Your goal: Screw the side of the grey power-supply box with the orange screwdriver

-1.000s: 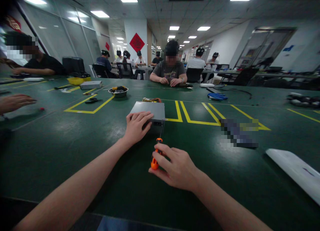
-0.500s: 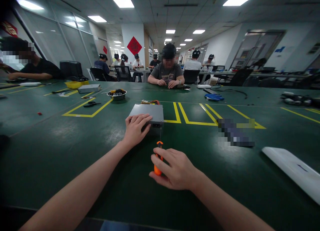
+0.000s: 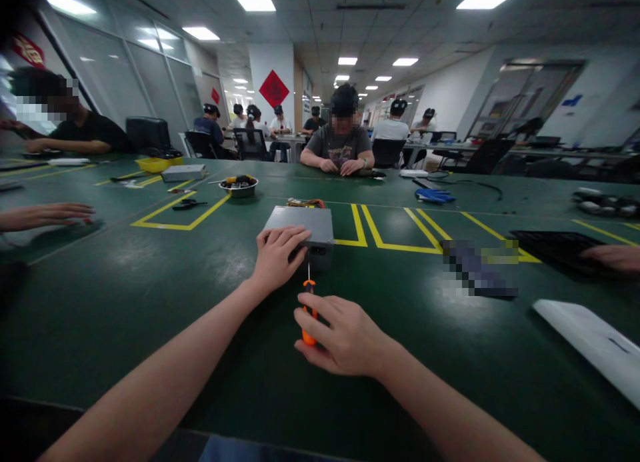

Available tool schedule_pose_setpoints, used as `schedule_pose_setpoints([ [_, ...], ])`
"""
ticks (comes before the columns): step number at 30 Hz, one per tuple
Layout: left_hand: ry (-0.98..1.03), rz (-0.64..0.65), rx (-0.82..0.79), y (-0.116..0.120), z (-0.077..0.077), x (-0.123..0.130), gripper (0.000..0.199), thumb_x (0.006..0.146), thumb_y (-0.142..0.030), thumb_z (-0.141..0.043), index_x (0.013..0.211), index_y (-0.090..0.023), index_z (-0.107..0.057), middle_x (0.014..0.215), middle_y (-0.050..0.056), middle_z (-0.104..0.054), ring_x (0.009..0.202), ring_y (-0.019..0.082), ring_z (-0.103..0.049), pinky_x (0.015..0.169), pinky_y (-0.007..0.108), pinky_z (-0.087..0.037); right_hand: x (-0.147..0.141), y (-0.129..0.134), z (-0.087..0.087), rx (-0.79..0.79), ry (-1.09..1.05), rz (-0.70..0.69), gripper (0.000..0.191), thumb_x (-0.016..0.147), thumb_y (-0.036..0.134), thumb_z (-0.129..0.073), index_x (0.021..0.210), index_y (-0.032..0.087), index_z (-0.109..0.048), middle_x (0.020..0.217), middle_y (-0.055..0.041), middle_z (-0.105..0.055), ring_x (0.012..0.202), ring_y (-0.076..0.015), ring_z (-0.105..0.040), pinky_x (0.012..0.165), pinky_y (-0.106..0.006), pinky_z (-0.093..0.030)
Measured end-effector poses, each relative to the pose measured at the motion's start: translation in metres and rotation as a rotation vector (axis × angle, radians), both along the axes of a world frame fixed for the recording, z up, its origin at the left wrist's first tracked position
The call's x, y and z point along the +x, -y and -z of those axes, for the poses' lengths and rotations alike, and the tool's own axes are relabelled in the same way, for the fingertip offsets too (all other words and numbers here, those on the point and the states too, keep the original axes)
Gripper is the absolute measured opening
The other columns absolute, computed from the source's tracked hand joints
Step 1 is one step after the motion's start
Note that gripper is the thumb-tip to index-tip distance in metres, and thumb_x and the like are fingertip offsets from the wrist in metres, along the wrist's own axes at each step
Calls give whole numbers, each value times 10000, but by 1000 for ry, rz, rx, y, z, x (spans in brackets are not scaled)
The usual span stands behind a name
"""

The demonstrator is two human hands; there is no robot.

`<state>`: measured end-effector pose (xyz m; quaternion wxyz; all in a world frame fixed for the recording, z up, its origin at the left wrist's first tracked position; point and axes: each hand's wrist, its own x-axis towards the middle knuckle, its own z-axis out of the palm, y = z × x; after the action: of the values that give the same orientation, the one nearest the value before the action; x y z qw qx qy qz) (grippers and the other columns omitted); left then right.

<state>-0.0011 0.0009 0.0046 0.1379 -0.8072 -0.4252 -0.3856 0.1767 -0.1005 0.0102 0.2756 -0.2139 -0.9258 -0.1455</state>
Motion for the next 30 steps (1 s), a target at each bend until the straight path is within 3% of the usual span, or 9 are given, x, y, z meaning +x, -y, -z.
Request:
schedule_pose_setpoints([
  [16, 3, -8, -2, 0, 0, 0, 290, 890, -303, -426, 1160, -297, -532, 1235, 3, -565, 1149, 196, -461, 953, 404, -242, 0, -2, 0, -41, -5, 6, 269, 877, 316, -453, 1058, 130, -525, 1090, -163, -578, 927, -212, -602, 735, -322, -512],
  [23, 3, -6, -11, 1, -1, 0, 314, 895, -248, -402, 1177, -309, -526, 1236, -5, -565, 1150, 187, -464, 959, 405, -238, -7, -1, 0, -32, -126, 37, 407, 831, 486, -534, 1040, 138, -499, 1033, -153, -614, 865, -214, -623, 692, -329, -507],
  [26, -1, -10, -12, 1, -1, 0, 319, 893, -235, -399, 1176, -304, -529, 1238, -3, -565, 1152, 186, -464, 964, 403, -236, -7, -1, 3, -96, -157, 60, 423, 822, 527, -518, 1002, 146, -481, 1044, -159, -598, 917, -226, -612, 728, -347, -512],
  [30, -19, -18, -18, 1, 0, 0, 325, 894, -235, -389, 1184, -308, -517, 1256, -10, -553, 1163, 186, -458, 967, 406, -237, -5, 2, 1, -192, -95, 63, 424, 852, 452, -492, 1127, 131, -458, 1155, -185, -524, 998, -246, -575, 769, -367, -506],
])
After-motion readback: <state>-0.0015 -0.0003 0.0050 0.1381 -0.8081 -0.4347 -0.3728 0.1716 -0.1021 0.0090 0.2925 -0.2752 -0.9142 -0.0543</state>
